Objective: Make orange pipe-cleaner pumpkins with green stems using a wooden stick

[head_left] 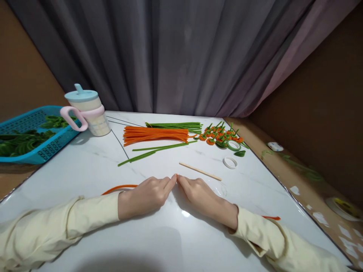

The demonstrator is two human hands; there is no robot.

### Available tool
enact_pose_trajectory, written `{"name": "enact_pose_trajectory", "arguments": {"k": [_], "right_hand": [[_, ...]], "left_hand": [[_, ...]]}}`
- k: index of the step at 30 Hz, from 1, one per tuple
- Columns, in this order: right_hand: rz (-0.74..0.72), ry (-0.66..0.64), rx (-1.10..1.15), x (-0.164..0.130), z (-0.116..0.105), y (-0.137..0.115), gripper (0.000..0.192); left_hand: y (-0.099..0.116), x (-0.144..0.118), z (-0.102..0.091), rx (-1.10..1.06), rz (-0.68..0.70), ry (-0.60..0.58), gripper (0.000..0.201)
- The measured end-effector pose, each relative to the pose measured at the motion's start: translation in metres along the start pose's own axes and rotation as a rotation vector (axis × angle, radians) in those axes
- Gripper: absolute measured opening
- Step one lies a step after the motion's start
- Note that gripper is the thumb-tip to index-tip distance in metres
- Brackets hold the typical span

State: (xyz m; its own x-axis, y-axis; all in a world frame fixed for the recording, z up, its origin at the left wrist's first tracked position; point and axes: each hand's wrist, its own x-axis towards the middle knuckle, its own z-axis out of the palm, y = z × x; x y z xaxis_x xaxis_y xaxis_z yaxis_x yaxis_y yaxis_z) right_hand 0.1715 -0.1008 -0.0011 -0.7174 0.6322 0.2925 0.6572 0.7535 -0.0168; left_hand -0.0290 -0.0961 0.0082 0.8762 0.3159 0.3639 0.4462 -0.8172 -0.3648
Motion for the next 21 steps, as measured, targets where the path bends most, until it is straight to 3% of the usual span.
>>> {"name": "enact_pose_trajectory", "arguments": {"k": [8, 15, 21], "right_hand": [[0.002, 0.052, -0.005, -0.0020, 0.0005, 0.0039, 0.022], [-0.075, -0.006, -0.005, -0.0048, -0.0006, 0.0055, 0.041], [-0.138, 0.031, -0.061, -0.0043, -0.0009, 0.0075, 0.033]], "left_hand": [[-0.0027, -0.0008, 0.0027, -0.193, -0.093, -0.169, 0.055], [-0.0043, -0.0027, 0.0053, -0.319, -0.122, -0.153, 0.041], [-0.0056, -0.0044, 0.0071, -0.407, -0.166, -0.147, 0.037]]}}
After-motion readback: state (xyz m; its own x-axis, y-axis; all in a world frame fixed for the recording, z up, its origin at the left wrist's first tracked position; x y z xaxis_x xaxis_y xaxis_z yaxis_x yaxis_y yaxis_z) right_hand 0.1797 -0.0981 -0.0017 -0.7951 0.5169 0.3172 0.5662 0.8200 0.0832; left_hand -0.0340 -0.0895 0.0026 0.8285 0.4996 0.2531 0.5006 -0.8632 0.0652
